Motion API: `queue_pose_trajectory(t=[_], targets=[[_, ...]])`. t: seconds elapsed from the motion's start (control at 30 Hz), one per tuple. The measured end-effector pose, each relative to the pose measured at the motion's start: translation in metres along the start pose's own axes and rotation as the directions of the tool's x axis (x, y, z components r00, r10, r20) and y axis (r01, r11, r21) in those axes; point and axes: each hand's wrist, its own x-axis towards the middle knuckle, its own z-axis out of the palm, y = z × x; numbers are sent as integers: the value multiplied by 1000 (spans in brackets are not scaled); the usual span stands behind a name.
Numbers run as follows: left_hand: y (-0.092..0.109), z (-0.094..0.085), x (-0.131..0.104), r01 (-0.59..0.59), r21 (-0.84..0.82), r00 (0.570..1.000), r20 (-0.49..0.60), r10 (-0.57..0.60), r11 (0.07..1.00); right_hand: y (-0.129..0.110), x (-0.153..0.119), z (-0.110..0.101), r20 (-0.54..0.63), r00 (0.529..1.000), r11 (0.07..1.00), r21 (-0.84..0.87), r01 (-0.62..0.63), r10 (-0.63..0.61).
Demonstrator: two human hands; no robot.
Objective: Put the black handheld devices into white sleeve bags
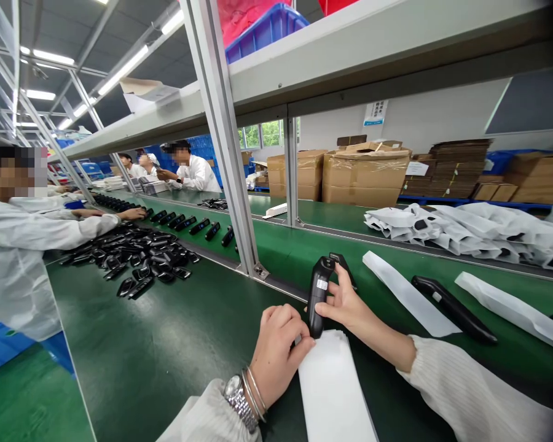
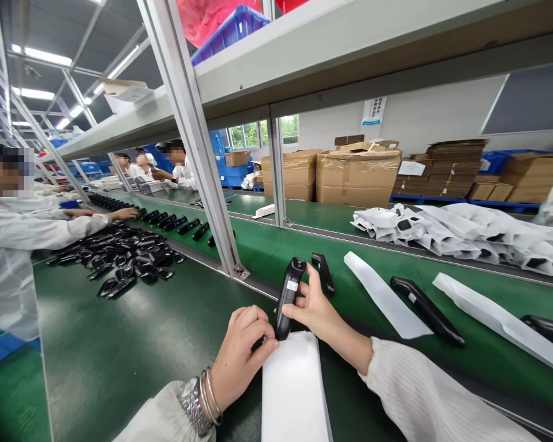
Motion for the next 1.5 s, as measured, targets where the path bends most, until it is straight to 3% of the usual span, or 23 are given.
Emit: queue_pose_trajectory(t=[0.37, 0.63, 0.77, 0.93, 1.07, 1.23, 1.33, 1.4, 1.5], targets=[[3, -2, -1, -71, 8, 994, -81, 72, 997, 5, -12, 18, 86, 996, 999, 24, -24, 22], [4, -3, 3, -144, 64, 986, -82, 149, 988, -27, -2, 4, -163, 977, 990, -2, 142, -140], [3, -3, 3, -167, 92, 982, -78, 174, 982, -40, -3, 4, -179, 966, 981, 5, 193, -189], [4, -4, 1, -178, 137, 976, -99, 192, 974, -31, -11, 13, -14, 996, 996, 22, 85, -85], [5, -4, 1, -172, 167, 974, -115, 193, 971, -17, -16, 20, 95, 995, 1000, -23, 16, -14], [8, -4, 1, -156, 149, 968, -172, 181, 976, -14, -21, 25, 166, 985, 983, -168, 69, -41], [9, -4, -1, -83, 135, 966, -234, 113, 987, -14, -24, 27, 201, 979, 944, -317, 89, -25], [9, -4, -2, -15, 109, 959, -281, 45, 994, -13, -28, 30, 270, 961, 956, -294, 18, 65], [7, -2, -2, 64, 10, 952, -300, -58, 998, -12, -35, 37, 414, 874, 966, -156, -206, 254]])
